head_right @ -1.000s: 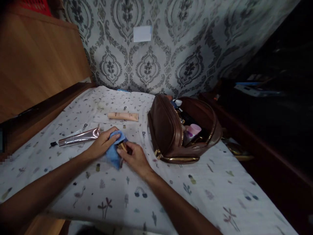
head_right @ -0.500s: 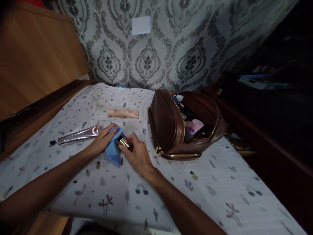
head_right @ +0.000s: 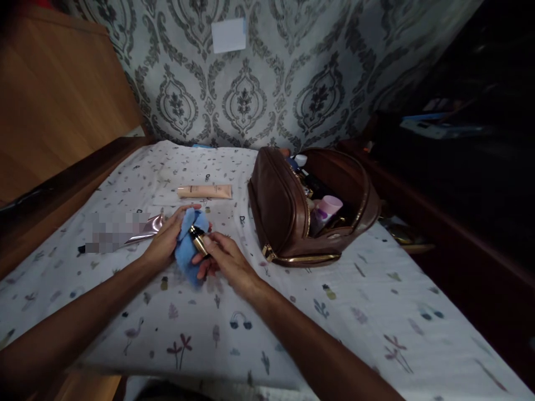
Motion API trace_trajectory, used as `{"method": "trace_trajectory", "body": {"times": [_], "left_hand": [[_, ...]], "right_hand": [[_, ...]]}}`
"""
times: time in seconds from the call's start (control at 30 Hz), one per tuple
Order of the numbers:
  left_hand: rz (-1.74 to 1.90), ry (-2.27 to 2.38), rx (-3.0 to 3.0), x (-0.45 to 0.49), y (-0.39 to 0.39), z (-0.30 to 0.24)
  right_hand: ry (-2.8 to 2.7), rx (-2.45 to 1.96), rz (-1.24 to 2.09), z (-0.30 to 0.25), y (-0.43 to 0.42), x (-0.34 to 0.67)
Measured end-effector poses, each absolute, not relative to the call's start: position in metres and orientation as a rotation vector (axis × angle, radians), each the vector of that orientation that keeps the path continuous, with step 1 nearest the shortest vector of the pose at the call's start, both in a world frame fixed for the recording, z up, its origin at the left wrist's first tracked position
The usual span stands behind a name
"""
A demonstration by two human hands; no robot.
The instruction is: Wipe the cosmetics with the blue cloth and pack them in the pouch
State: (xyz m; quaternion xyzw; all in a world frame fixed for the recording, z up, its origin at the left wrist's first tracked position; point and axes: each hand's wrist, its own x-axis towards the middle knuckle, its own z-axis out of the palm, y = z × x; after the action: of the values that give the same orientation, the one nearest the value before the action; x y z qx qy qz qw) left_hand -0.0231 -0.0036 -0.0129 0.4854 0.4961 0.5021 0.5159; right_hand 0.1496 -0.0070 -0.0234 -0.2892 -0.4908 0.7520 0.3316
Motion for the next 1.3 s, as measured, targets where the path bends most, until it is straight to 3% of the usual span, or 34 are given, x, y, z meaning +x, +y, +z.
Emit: {"method": "trace_trajectory", "body": {"times": [0.47, 0.9, 1.17, 1.3], "left_hand": [[0.995, 0.985, 1.202, -0.014, -0.015, -0.02], [1.208, 1.337, 1.596, -0.011, -0.019, -0.012], [1.245, 1.256, 1.333, -0.015, -0.012, -0.015], [1.045, 1.057, 1.159, -0.016, -0.01, -0.02]], "right_hand": [[-0.856, -0.686, 2.103, -0.025, -0.006, 0.144], [-1.014, -0.76, 2.051, -0.03, -0.009, 0.143], [-0.982, -0.757, 2.061, -0.028, -0.008, 0.144], [-0.905, -0.763, 1.995, -0.027, -0.004, 0.146]]}}
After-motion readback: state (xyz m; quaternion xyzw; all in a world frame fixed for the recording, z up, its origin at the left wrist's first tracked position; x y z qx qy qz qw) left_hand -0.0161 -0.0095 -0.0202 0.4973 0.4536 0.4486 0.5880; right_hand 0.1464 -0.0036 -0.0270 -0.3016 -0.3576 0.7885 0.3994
